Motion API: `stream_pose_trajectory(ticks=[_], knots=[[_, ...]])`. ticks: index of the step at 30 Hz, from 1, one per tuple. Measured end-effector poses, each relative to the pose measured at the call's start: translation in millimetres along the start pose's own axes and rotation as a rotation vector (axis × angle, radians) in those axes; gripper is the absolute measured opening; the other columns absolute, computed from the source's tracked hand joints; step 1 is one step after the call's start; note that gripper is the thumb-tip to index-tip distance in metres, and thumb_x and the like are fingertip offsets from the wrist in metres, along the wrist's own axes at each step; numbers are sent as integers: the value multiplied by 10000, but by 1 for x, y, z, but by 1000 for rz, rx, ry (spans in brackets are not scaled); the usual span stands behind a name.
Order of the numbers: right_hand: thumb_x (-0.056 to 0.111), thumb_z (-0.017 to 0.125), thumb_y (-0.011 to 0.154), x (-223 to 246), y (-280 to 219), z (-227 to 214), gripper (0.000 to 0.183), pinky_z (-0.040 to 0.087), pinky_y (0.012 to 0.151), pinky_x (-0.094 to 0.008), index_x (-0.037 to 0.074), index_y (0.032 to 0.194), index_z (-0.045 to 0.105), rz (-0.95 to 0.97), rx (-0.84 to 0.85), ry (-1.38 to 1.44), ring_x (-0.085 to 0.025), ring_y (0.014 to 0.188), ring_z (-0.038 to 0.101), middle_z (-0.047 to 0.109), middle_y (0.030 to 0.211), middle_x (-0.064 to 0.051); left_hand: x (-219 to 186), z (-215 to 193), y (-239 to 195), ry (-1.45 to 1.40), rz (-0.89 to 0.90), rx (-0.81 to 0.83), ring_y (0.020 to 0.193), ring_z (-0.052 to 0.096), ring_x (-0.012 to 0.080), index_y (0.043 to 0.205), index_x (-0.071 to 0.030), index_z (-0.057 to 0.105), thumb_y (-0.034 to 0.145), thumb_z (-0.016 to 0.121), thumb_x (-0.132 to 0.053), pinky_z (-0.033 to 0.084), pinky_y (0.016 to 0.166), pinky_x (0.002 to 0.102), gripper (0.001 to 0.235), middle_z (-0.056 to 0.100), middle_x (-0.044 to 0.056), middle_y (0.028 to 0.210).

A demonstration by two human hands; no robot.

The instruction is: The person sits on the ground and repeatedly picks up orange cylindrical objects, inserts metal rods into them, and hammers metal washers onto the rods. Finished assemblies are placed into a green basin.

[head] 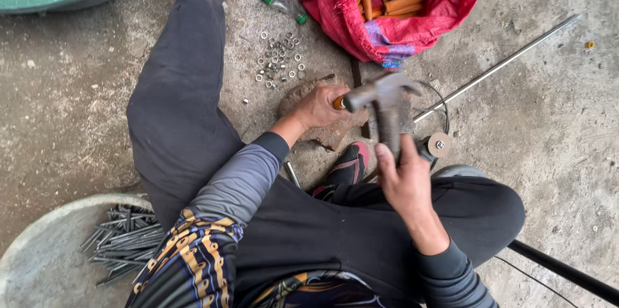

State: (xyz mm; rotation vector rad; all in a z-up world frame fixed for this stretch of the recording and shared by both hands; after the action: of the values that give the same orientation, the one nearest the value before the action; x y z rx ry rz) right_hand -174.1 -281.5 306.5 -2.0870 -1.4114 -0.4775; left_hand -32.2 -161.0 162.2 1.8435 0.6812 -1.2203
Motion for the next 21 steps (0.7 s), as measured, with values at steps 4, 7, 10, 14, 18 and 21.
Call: stream_pose_trajectory(ticks=[4,7,10,14,18,21], knots=[[347,612,990,20,2,8,348,523,541,-471,4,1016,559,-154,-97,-135,-440,606,706,667,647,-222,1,-3,0,-128,-39,-3,864,730,279,993,-76,710,819,856,-203,572,782,395,260,727,91,933],[353,658,1006,27,12,32,383,505,563,-498,-16,1019,554,-239,0,-317,-478,666,669,654,679,-245,-21,-10,-2,-44,153,-44,952,703,311,1046,-45,681,805,827,-177,566,833,412,311,710,121,1002],[361,632,1008,16,13,28,367,522,549,-472,2,1007,556,-142,63,-182,-439,657,702,676,665,-212,-37,-21,-7,19,323,-149,981,681,346,1112,-16,684,741,835,-192,553,867,437,437,704,159,1063],[359,604,985,6,4,9,351,532,541,-466,13,1018,560,-39,-17,-99,-406,594,724,680,632,-206,15,3,-4,-7,-111,20,934,726,307,1038,-77,714,877,853,-251,572,847,409,275,735,130,981],[370,639,989,8,7,29,360,525,538,-457,17,1034,586,-84,-11,-172,-392,639,724,681,655,-204,2,-2,-3,-50,129,-55,1022,701,333,1118,-33,659,817,860,-273,567,917,425,435,712,166,1077],[353,660,1013,13,7,41,400,487,538,-492,-27,1089,559,-213,19,-269,-448,650,669,649,657,-254,-21,-10,-10,44,343,-168,1049,690,343,1122,-32,643,734,853,-239,542,945,457,487,712,171,1082]])
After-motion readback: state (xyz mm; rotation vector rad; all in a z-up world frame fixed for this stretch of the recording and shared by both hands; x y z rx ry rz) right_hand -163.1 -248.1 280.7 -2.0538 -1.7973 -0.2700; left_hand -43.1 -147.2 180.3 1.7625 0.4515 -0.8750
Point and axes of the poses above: each hand's wrist, its own y-axis towards the middle knuckle, its own z-axis out of the palm, x = y × z, the point moved 10 cm from there along y, towards the middle knuckle
